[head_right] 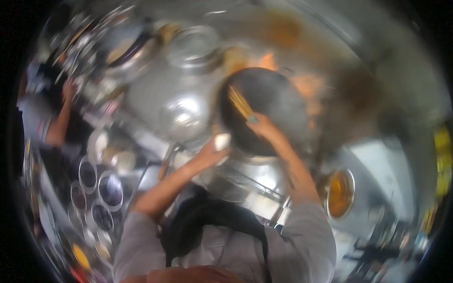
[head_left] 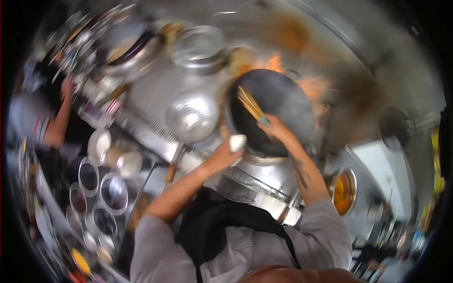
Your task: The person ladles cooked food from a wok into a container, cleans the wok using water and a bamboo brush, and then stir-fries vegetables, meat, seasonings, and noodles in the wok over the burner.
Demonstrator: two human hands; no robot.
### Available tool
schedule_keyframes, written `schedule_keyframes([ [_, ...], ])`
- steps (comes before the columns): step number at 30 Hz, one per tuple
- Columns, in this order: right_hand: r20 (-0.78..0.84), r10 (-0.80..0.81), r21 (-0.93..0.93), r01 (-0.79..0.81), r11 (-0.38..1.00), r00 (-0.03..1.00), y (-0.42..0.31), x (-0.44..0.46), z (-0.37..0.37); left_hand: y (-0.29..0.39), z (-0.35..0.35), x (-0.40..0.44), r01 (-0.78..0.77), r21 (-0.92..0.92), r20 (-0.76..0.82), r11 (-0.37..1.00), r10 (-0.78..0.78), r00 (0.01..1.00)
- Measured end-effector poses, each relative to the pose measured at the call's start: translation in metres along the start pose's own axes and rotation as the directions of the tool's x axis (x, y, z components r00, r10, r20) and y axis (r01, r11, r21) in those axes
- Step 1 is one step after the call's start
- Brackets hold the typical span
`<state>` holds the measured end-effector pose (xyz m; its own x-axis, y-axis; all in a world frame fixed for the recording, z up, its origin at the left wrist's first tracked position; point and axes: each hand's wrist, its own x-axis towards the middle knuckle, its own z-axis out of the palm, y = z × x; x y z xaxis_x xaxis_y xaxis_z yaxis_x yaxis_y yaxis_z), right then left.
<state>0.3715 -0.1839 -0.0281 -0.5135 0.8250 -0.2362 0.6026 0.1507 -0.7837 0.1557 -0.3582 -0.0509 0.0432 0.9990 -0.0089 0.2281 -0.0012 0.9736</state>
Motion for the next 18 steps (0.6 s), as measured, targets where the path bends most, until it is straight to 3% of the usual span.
schedule_keyframes([
  [1, -0.012, -0.117, -0.107, 0.115, 0.988, 0.993, 0.018, -0.015, 0.015, 0.015, -0.021, 0.000, -0.187, -0.112, 0.134, 0.976, 0.201, 0.970],
  [2, 0.249, 0.173, 0.191, -0.223, 0.956, 0.953, -0.038, -0.055, 0.002, 0.023, -0.028, 0.005, -0.284, 0.013, 0.191, 0.959, 0.276, 0.942],
  [3, 0.331, 0.239, 0.169, -0.306, 0.937, 0.913, -0.048, -0.078, -0.010, 0.039, -0.035, 0.015, -0.308, -0.130, 0.363, 0.942, 0.334, 0.870],
  [9, 0.100, 0.161, -0.136, -0.147, 0.980, 0.982, -0.026, -0.055, -0.042, 0.119, -0.030, 0.079, -0.425, 0.180, 0.412, 0.887, 0.324, 0.851],
  [18, 0.042, 0.089, -0.065, -0.087, 0.994, 0.995, -0.018, -0.005, 0.006, 0.163, -0.029, 0.126, -0.460, 0.190, 0.433, 0.867, 0.347, 0.832],
])
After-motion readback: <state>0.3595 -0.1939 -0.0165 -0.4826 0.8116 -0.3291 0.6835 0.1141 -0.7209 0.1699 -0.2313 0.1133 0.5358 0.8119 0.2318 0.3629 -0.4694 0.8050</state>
